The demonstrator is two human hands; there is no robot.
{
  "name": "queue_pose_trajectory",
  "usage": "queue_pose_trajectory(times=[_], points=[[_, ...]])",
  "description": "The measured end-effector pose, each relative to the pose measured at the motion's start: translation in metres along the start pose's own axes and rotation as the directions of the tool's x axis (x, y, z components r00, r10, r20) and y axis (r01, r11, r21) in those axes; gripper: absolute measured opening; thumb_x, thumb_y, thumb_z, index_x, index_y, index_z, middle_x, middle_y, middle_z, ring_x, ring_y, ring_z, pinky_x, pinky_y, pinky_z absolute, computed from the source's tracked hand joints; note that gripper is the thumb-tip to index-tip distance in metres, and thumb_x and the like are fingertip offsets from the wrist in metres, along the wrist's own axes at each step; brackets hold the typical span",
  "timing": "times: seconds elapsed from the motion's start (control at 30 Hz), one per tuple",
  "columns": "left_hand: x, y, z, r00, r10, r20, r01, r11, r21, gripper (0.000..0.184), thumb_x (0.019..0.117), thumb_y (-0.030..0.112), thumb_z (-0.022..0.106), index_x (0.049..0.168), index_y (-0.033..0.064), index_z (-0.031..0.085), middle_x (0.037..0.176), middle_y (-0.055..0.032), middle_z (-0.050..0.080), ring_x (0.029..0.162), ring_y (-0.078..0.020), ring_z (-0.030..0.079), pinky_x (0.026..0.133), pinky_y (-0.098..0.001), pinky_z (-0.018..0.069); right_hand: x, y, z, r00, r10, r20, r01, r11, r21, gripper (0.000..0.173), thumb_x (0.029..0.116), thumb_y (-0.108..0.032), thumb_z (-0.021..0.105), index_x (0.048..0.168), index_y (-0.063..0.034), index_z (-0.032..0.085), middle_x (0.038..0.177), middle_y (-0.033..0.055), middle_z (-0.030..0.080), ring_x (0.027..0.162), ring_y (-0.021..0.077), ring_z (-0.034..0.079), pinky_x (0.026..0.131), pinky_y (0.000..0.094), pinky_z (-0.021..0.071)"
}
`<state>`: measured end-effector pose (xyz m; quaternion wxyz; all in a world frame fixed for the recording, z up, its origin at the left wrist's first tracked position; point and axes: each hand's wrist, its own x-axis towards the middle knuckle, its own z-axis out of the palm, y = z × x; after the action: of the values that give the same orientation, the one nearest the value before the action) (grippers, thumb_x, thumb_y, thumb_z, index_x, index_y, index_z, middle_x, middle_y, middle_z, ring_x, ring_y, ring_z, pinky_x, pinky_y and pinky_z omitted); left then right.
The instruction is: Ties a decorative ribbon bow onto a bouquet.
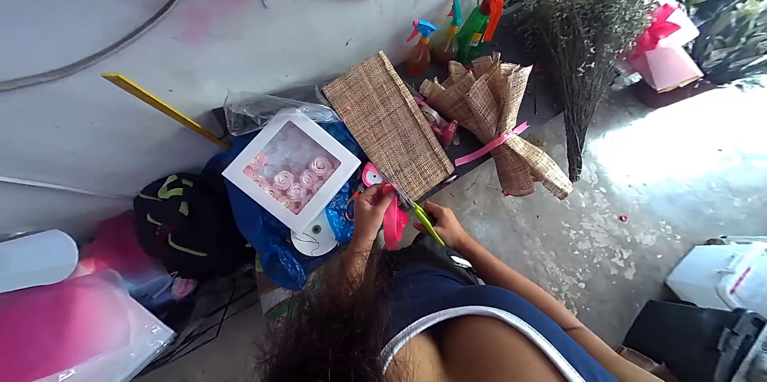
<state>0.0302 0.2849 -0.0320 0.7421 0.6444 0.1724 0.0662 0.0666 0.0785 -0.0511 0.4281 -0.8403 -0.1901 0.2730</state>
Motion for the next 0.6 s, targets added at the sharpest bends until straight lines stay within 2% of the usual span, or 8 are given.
queue_pose_trajectory(times=[0.1, 0.17, 0.23, 0.27, 0.33, 0.37, 0.53, 0.6], points=[[0.001, -0.005, 0.003, 0.999, -0.045, -0.008, 0.045, 0.998, -0.037, 0.011, 0.0936, -0.006, 0.064, 0.104, -0.0058, 0.067, 0.083, -0.0038, 0.071, 0.073, -0.0074, 0.069, 0.074, -0.0263, 0.0599, -0.003, 0.004, 0.008, 0.999, 0.005, -0.052, -0.007, 0.999, -0.039, 0.037, 0.092, -0.028, 0.071, 0.083, 0.0073, 0.063, 0.068, 0.0098, 0.057, 0.063, 0.0167, 0.053, 0.063, 0.0365, 0.0444], [0.003, -0.007, 0.004, 0.997, -0.075, -0.009, 0.075, 0.996, -0.044, 0.01, 0.0942, -0.006, 0.064, 0.104, -0.0062, 0.067, 0.081, -0.0044, 0.071, 0.072, -0.0085, 0.069, 0.073, -0.0271, 0.0601, -0.004, 0.007, 0.014, 0.999, 0.031, -0.039, -0.031, 1.0, -0.001, 0.038, 0.0922, -0.028, 0.072, 0.081, 0.0058, 0.061, 0.067, 0.0067, 0.054, 0.061, 0.0133, 0.051, 0.061, 0.0331, 0.043], [0.004, -0.007, 0.003, 0.997, -0.082, -0.014, 0.082, 0.996, -0.041, 0.01, 0.0942, -0.006, 0.064, 0.104, -0.0064, 0.067, 0.082, -0.0043, 0.071, 0.072, -0.0081, 0.069, 0.073, -0.0269, 0.0602, -0.002, 0.006, 0.012, 0.996, 0.077, 0.035, -0.079, 0.995, 0.053, 0.039, 0.0918, -0.031, 0.074, 0.09, 0.0054, 0.061, 0.071, 0.005, 0.055, 0.064, 0.0117, 0.051, 0.064, 0.0318, 0.0444], [0.004, -0.007, 0.002, 0.997, -0.081, -0.017, 0.081, 0.996, -0.034, 0.011, 0.0941, -0.006, 0.064, 0.105, -0.0066, 0.067, 0.083, -0.0046, 0.072, 0.073, -0.0075, 0.069, 0.074, -0.0264, 0.0599, -0.001, 0.005, 0.011, 0.993, 0.09, 0.081, -0.097, 0.992, 0.08, 0.041, 0.0913, -0.032, 0.074, 0.099, 0.0057, 0.059, 0.077, 0.0061, 0.055, 0.068, 0.0125, 0.052, 0.068, 0.0327, 0.0451], [0.003, -0.008, 0.002, 0.997, -0.071, -0.025, 0.07, 0.997, -0.006, 0.011, 0.0932, -0.005, 0.066, 0.104, -0.0063, 0.068, 0.085, -0.0043, 0.072, 0.075, -0.0049, 0.067, 0.077, -0.0244, 0.058, 0.002, 0.001, 0.008, 0.983, 0.083, 0.167, -0.101, 0.99, 0.103, 0.052, 0.0901, -0.03, 0.074, 0.117, 0.0083, 0.053, 0.092, 0.0125, 0.057, 0.08, 0.0171, 0.054, 0.079, 0.0362, 0.0473], [0.004, -0.008, 0.002, 0.997, -0.068, -0.029, 0.068, 0.998, -0.001, 0.01, 0.0928, -0.005, 0.067, 0.103, -0.006, 0.068, 0.085, -0.0041, 0.072, 0.076, -0.0042, 0.067, 0.077, -0.0237, 0.0576, 0.003, -0.001, 0.007, 0.982, 0.071, 0.174, -0.091, 0.99, 0.104, 0.056, 0.0892, -0.031, 0.075, 0.121, 0.009, 0.051, 0.095, 0.0139, 0.058, 0.083, 0.0178, 0.055, 0.081, 0.0363, 0.0475], [0.003, -0.005, -0.001, 0.996, -0.082, -0.018, 0.082, 0.997, 0.006, 0.013, 0.0931, -0.006, 0.066, 0.106, -0.0064, 0.068, 0.087, -0.0044, 0.071, 0.077, -0.0046, 0.067, 0.077, -0.024, 0.0577, 0.008, -0.01, 0.001, 0.985, 0.071, 0.158, -0.081, 0.995, 0.055, 0.054, 0.0896, -0.032, 0.075, 0.118, 0.0091, 0.053, 0.097, 0.017, 0.059, 0.085, 0.0204, 0.056, 0.081, 0.0373, 0.0477], [0.003, -0.005, -0.002, 0.997, -0.078, -0.029, 0.078, 0.997, -0.002, 0.014, 0.0932, -0.006, 0.066, 0.107, -0.0065, 0.068, 0.087, -0.005, 0.071, 0.076, -0.0052, 0.067, 0.077, -0.0244, 0.0579, 0.01, -0.011, 0.0, 0.989, 0.076, 0.129, -0.078, 0.997, 0.01, 0.051, 0.0899, -0.034, 0.075, 0.113, 0.0076, 0.057, 0.091, 0.0145, 0.059, 0.08, 0.0199, 0.056, 0.077, 0.0379, 0.0473]])
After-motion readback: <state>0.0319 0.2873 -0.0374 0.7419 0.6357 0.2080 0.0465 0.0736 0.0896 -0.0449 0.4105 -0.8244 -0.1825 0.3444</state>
